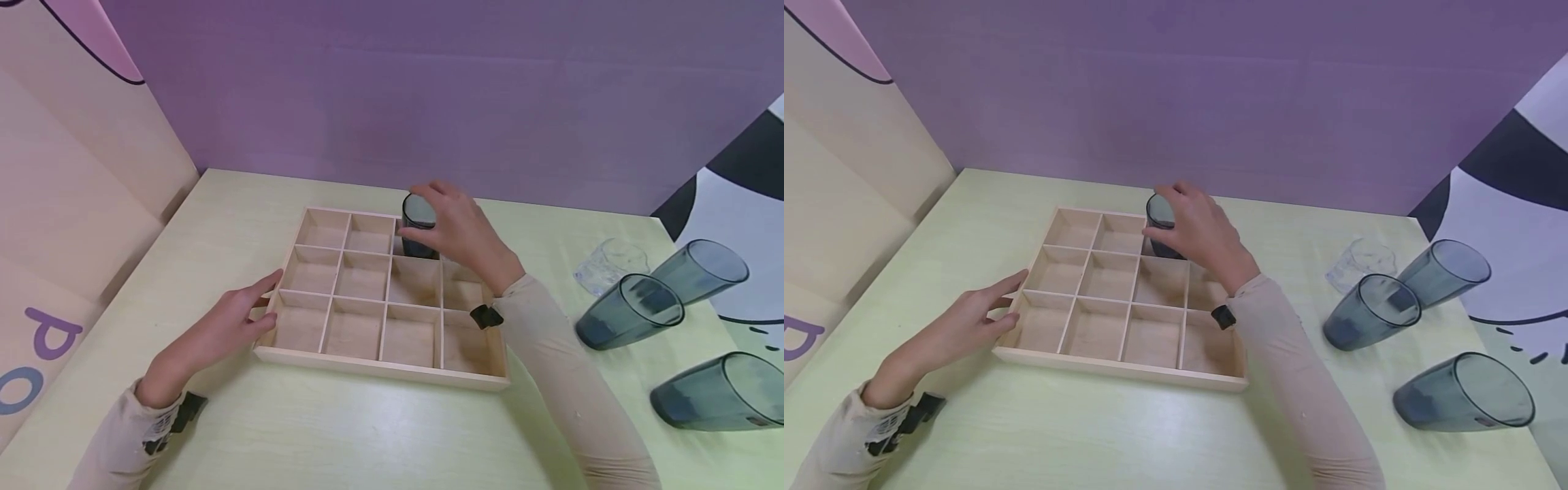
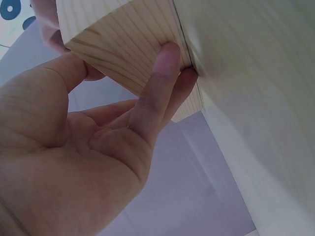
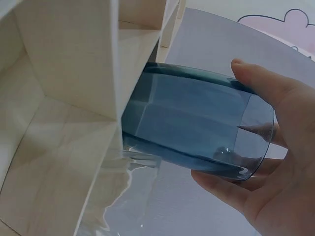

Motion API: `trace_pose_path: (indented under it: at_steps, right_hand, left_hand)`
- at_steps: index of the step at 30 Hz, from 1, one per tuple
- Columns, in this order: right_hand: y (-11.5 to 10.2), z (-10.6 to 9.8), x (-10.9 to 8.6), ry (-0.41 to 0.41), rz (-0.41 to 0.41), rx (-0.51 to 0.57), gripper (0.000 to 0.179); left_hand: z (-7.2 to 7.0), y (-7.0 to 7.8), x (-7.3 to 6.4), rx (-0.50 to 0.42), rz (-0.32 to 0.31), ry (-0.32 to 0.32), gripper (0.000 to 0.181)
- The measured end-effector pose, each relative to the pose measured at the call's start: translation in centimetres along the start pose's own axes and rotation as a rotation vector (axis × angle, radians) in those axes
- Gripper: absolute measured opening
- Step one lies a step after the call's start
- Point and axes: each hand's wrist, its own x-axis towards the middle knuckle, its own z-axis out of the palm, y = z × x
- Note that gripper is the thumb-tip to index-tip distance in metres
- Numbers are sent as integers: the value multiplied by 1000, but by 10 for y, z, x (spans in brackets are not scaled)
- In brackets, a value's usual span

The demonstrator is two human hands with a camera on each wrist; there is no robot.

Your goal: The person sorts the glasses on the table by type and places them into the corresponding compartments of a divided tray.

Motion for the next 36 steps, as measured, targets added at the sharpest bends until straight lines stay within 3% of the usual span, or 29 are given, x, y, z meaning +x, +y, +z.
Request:
trace_pose_path:
  at_steps: [19, 31, 36]
  right_hand:
    - [11, 10, -4, -29, 18, 31, 73]
    - [18, 2, 0, -137, 15, 44, 77]
    - [16, -6, -6, -138, 5, 55, 76]
  left_hand:
    - [0, 4, -1, 8, 14, 0, 69]
    - [0, 2, 3, 13, 1, -8, 69]
    - [-1, 3, 1, 9, 14, -8, 68]
